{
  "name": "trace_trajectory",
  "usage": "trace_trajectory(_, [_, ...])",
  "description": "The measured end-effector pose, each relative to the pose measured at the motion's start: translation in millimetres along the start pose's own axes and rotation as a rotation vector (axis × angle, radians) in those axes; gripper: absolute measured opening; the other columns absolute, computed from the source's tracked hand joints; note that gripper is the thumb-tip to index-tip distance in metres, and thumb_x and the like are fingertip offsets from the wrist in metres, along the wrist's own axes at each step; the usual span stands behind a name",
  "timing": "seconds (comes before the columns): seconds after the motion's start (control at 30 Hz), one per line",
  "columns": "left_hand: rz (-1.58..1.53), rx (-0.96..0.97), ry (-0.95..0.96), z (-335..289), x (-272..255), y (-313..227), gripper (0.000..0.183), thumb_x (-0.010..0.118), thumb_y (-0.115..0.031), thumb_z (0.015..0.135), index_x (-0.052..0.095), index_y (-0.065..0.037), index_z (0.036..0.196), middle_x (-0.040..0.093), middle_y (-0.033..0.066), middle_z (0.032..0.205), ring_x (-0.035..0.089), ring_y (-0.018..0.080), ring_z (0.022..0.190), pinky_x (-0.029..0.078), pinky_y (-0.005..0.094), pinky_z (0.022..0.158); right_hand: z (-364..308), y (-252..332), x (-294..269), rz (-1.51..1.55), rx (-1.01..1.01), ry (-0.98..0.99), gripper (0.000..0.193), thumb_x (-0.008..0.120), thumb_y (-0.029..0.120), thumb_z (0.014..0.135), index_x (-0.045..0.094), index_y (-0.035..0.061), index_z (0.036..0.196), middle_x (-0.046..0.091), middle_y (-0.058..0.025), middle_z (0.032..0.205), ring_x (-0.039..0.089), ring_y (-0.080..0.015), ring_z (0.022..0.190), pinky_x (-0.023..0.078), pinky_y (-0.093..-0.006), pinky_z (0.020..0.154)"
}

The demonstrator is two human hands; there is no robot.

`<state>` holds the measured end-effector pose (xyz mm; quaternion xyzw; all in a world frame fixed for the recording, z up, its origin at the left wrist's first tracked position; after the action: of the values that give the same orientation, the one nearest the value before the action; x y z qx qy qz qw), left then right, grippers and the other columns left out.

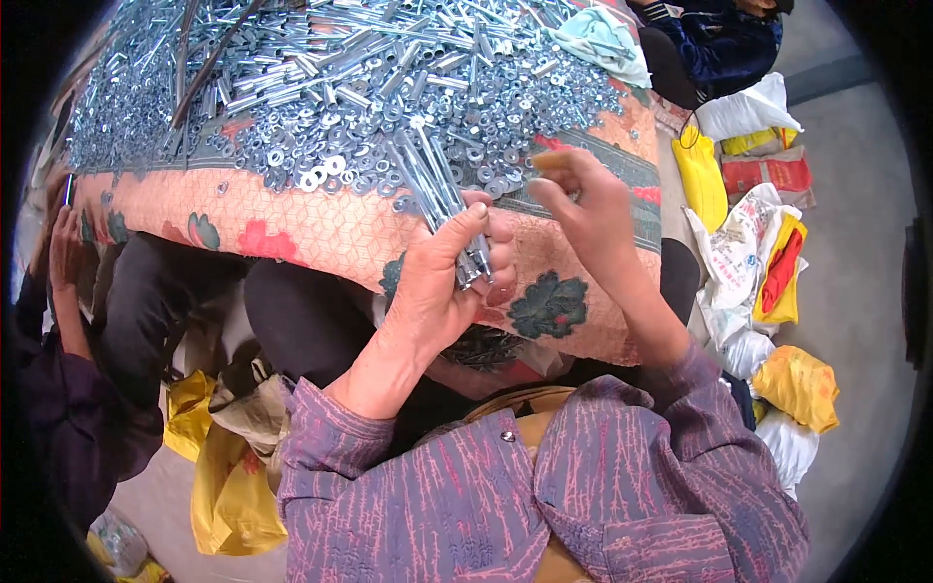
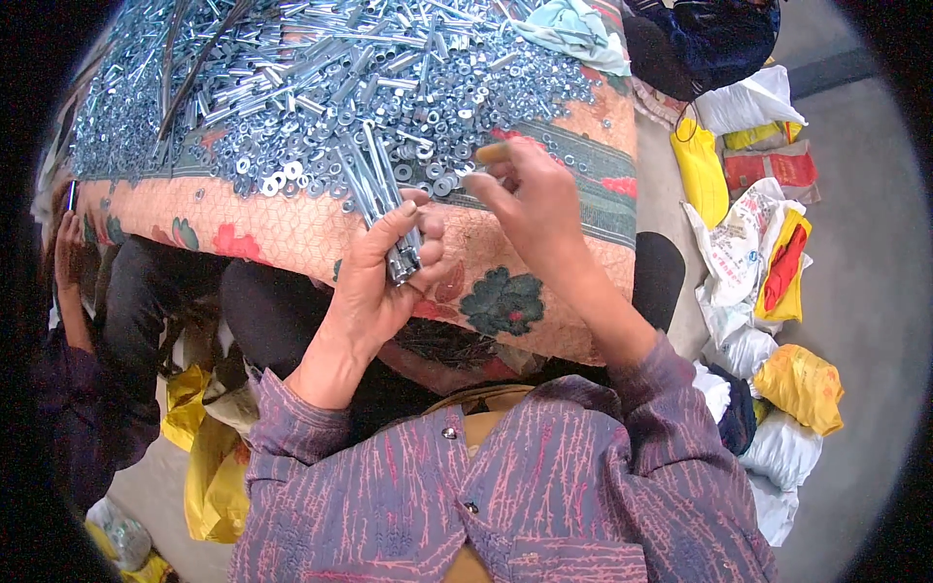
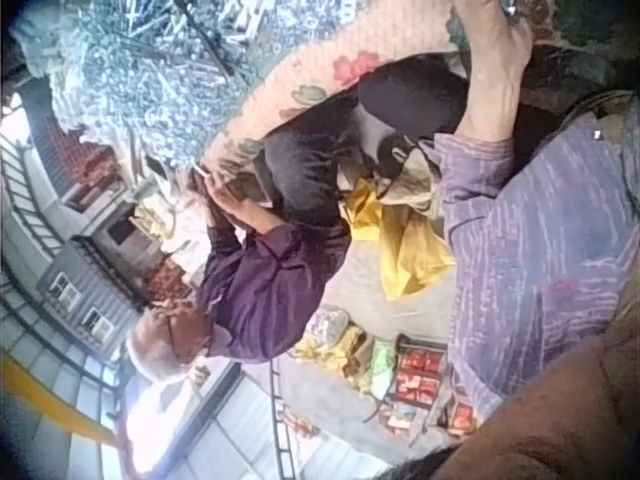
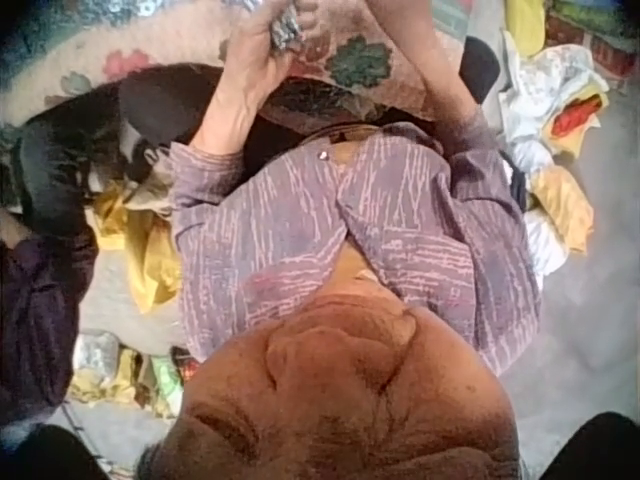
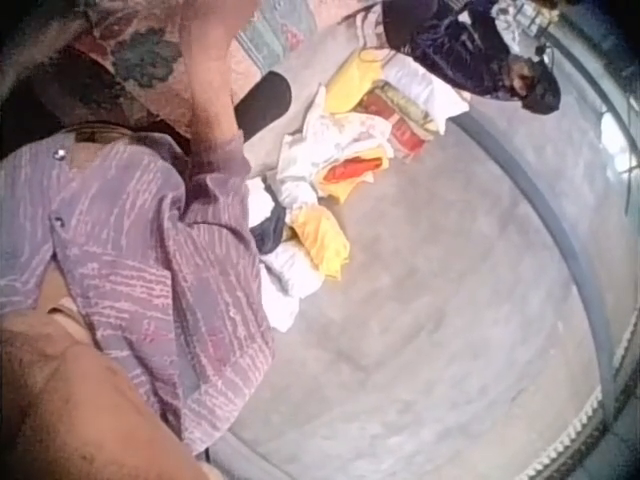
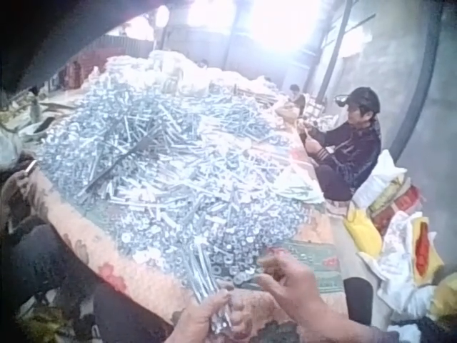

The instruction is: Assembling washers and nuts onto long metal bolts.

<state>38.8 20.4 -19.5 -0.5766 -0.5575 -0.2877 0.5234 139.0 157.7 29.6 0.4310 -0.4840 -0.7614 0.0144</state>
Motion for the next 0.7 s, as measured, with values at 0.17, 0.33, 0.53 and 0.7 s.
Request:
trace_trajectory(0.17, [0.102, -0.034, 0.010, -0.6, 5.9, -2.6, 0.020, 0.057, -0.007, 0.089, 0.049, -0.003, 0.107, 0.055, 0.0065, 0.078, 0.049, 0.0110, 0.053, 0.034, 0.0213, 0.039, 18.7, -23.4, 22.3, -0.390, -0.124, -0.045, 0.025, 0.069, 0.022, 0.080, 0.062, 0.0024, 0.092, 0.061, -0.0133, 0.091, 0.062, -0.0329, 0.085, 0.049, -0.0421, 0.072])
trace_trajectory(0.33, [0.351, -0.013, -0.062, -5.4, 7.9, -11.0, 0.015, 0.062, -0.008, 0.084, 0.056, 0.000, 0.095, 0.054, 0.0032, 0.071, 0.050, 0.0098, 0.048, 0.032, 0.0217, 0.036, 28.2, -38.3, 6.6, -0.327, -0.139, 0.061, 0.019, 0.065, 0.016, 0.082, 0.058, -0.0002, 0.089, 0.060, -0.0169, 0.084, 0.060, -0.0353, 0.082, 0.047, -0.0438, 0.069])
trace_trajectory(0.53, [0.622, 0.179, -0.123, -7.0, 7.2, -15.2, 0.017, 0.065, -0.010, 0.082, 0.057, 0.000, 0.093, 0.055, 0.0016, 0.066, 0.049, 0.0088, 0.044, 0.036, 0.0234, 0.038, 17.1, -37.6, -9.4, -0.345, -0.176, 0.003, 0.013, 0.061, 0.011, 0.084, 0.058, -0.0004, 0.090, 0.059, -0.0197, 0.083, 0.059, -0.0389, 0.079, 0.046, -0.0443, 0.068])
trace_trajectory(0.7, [0.549, 0.191, -0.133, -4.7, 4.4, -12.5, 0.016, 0.065, -0.009, 0.084, 0.057, -0.002, 0.095, 0.057, 0.0036, 0.071, 0.048, 0.0085, 0.044, 0.030, 0.0192, 0.033, 19.1, -27.6, -2.9, -0.279, -0.158, 0.004, 0.011, 0.061, 0.012, 0.084, 0.058, 0.0012, 0.087, 0.060, -0.0177, 0.084, 0.061, -0.0387, 0.079, 0.047, -0.0447, 0.068])
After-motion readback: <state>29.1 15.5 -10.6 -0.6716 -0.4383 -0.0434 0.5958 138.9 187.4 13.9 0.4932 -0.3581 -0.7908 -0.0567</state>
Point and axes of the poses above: each hand's wrist, its own z-axis towards the middle knuckle, its own x-axis out of the palm, y = z × x, the point moved 2 cm from there along z, towards the middle knuckle
